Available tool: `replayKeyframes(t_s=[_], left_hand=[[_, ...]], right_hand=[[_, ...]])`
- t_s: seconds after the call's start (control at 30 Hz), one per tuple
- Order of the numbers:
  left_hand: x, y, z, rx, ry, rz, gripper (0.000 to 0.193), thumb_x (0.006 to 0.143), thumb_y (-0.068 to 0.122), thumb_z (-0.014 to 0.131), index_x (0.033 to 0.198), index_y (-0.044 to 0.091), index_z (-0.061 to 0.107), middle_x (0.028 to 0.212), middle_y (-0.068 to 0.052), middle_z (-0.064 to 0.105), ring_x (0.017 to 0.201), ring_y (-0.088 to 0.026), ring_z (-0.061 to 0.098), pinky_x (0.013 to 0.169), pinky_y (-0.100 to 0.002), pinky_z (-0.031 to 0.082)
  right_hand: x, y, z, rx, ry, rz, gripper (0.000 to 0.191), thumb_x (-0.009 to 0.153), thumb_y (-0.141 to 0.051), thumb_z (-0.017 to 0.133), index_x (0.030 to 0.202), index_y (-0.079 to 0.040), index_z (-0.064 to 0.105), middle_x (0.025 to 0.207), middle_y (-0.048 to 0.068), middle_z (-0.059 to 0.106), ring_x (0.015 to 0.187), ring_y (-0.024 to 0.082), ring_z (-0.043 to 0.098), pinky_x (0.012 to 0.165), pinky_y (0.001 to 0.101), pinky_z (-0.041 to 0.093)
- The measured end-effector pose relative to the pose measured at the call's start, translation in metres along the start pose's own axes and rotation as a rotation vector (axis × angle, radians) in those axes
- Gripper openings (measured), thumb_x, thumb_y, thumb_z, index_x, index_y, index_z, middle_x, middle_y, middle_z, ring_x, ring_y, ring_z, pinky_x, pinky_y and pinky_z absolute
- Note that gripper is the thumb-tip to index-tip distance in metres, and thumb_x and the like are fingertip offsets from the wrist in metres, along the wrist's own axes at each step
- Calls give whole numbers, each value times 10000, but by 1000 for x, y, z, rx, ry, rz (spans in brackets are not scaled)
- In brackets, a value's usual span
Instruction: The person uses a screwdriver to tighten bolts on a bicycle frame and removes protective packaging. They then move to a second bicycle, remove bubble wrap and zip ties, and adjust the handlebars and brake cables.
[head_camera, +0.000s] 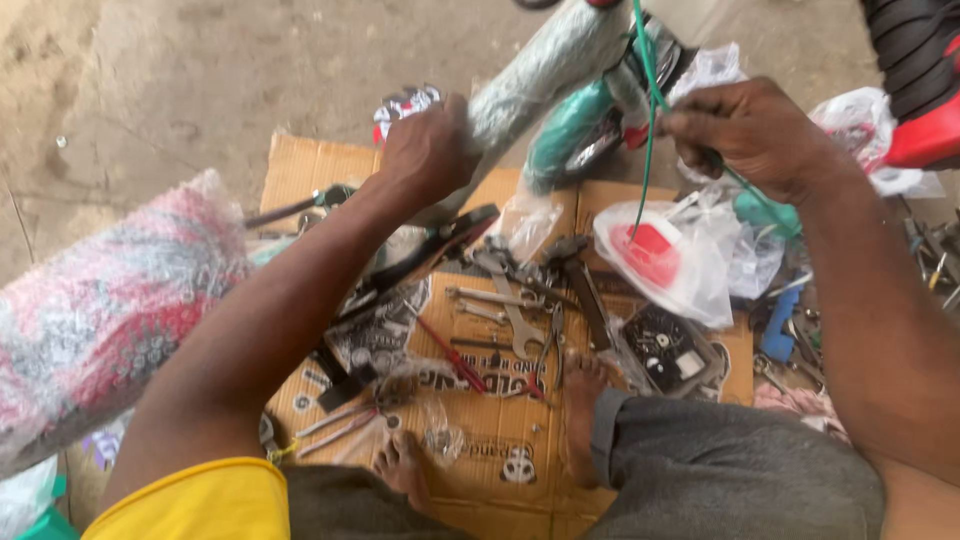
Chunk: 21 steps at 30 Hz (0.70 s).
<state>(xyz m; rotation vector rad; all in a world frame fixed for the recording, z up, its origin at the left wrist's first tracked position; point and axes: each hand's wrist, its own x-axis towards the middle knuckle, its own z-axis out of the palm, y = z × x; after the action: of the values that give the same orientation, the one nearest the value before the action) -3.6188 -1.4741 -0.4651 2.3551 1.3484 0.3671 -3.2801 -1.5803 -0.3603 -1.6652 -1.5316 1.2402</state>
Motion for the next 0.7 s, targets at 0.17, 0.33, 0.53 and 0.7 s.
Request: replayKeyframes(t_s=[0.17,0.33,0.53,0.7], left_hand=[[-12,1,14,-20,342,127,355,823,256,713,976,-30,570,792,-210,642,696,-380,650,592,-509,509],[-14,-5,8,-64,142,20,339,938,296,699,1002,-8,562,864,-197,654,765,-365,657,701,-515,513],[-20,-9,3,-13,216,158,353,908,286,724,979,-21,566,843,-204,652,759,-374,650,693,-510,511],[-22,-10,-2,-25,84,36,320,990,317,663,998,12,566,835,-164,652,732,-336,660,687,-491,516]], right_hand=[[-2,45,-24,-71,-114,141,263,915,-198,686,1122,-42,733,814,58,749,731,140,697,735,310,585],[6,101,-87,104,-56,10,265,998,-193,705,1163,11,737,856,115,692,773,197,656,749,355,551],[43,194,-106,-771,670,-330,246,1018,-70,630,1219,58,690,1179,195,697,1102,362,652,980,459,497],[49,166,-53,-705,847,-632,351,948,79,545,1284,38,640,1323,208,671,1263,393,635,1094,458,508]])
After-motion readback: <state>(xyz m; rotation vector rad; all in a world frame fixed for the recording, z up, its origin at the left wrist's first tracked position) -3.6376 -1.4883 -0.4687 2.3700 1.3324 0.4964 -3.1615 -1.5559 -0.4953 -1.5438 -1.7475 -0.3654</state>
